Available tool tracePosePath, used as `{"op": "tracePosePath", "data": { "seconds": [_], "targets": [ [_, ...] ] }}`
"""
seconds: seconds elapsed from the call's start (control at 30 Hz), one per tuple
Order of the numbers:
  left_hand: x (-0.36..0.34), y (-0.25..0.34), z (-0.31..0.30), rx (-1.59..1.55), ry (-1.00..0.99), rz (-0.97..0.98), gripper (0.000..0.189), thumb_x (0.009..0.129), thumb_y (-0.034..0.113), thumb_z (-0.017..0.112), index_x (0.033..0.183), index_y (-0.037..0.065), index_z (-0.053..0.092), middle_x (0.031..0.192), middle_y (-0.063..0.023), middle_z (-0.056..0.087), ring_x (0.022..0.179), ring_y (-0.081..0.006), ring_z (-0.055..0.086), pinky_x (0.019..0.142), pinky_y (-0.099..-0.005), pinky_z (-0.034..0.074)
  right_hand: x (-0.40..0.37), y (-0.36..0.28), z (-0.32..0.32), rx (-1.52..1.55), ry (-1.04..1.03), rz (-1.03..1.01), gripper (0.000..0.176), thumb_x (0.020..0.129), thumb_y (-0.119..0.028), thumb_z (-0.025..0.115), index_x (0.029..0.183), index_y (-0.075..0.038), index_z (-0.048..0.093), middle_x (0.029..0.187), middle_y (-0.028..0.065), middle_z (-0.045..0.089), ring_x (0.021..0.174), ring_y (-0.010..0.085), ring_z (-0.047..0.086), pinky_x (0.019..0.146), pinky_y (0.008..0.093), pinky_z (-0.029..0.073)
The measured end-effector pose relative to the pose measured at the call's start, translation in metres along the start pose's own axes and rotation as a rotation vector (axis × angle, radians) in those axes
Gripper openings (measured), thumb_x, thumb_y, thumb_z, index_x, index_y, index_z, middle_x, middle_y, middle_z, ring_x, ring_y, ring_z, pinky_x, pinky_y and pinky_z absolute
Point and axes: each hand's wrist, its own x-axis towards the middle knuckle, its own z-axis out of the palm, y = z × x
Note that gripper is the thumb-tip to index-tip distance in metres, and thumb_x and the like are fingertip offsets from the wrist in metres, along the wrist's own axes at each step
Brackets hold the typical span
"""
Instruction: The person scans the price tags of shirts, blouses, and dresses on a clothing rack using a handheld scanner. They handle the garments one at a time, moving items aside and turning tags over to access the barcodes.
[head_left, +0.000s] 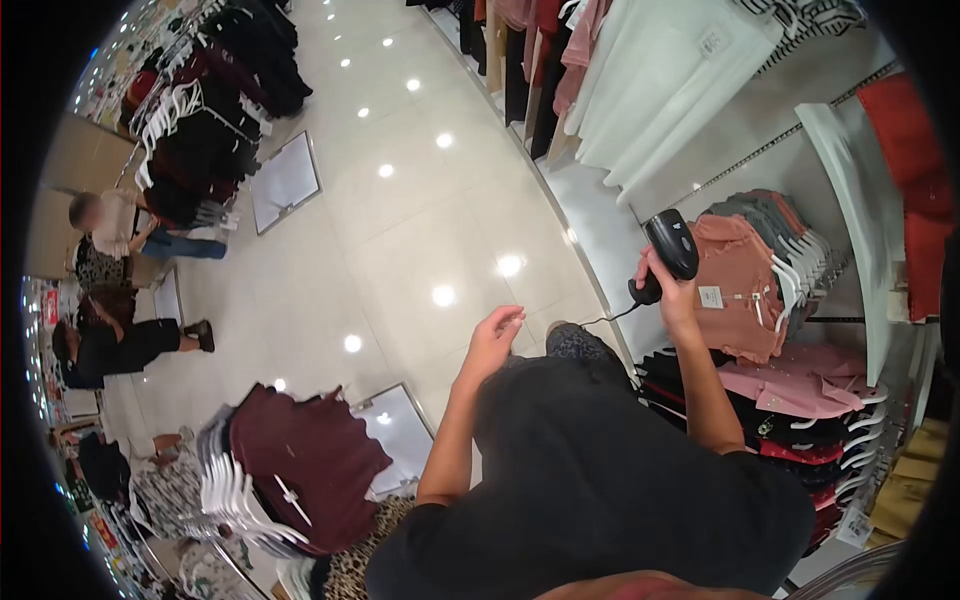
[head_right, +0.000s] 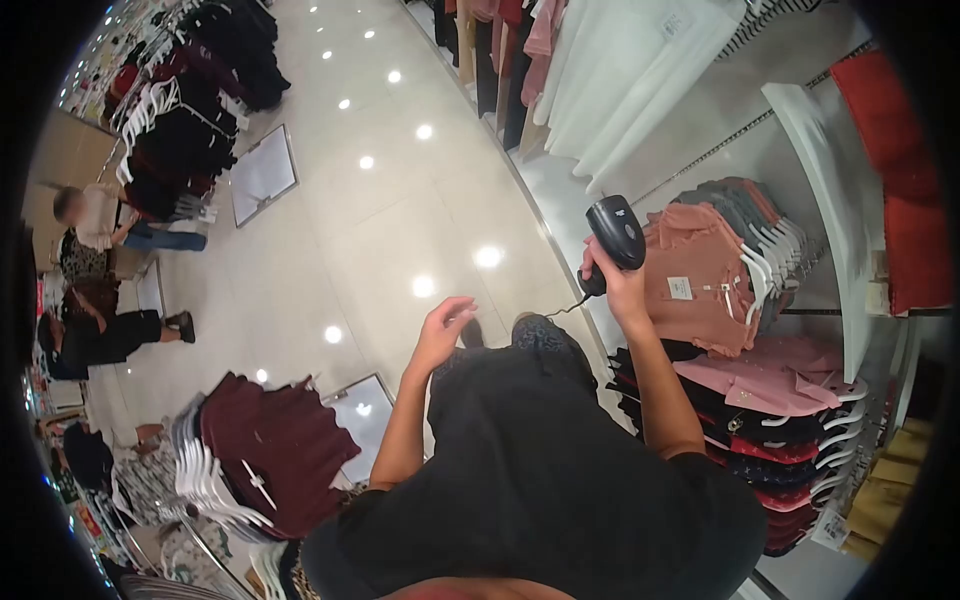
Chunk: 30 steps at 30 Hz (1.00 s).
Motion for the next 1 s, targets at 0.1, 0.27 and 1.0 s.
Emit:
{"op": "tracePosePath", "data": {
  "seconds": [0.1,0.27,1.0],
  "targets": [
    [0.028,0.003,-0.031,0.018,0.014,-0.009,0.028,0.097,0.014,0.056,0.120,0.000,0.058,0.112,-0.0131,0.067,0.105,-0.0199,0.062,0.093,-0.0318,0.047,0.033,0.005,0.015,-0.006,-0.009,-0.012,0.013,0.094,-0.012,0.060,0.096,0.000,0.058,0.068,0.0039,0.057,0.060,0.0113,0.054,0.060,0.0252,0.044],
    [0.090,0.021,-0.059,0.002,0.016,-0.027,0.027,0.097,0.013,0.056,0.120,0.000,0.058,0.112,-0.0125,0.067,0.104,-0.0190,0.063,0.093,-0.0313,0.047,0.101,0.026,0.029,0.024,0.044,0.001,0.012,0.094,-0.011,0.060,0.096,0.001,0.059,0.067,0.0041,0.057,0.059,0.0117,0.054,0.059,0.0257,0.044],
    [0.440,0.164,-0.131,0.082,-0.002,-0.044,0.023,0.098,0.011,0.055,0.117,0.000,0.060,0.109,-0.0104,0.067,0.100,-0.0183,0.063,0.089,-0.0304,0.048,0.457,0.085,0.111,0.212,-0.133,0.180,0.011,0.094,-0.008,0.058,0.100,0.001,0.058,0.075,0.0068,0.060,0.064,0.0119,0.056,0.063,0.0258,0.045]
  ]
}}
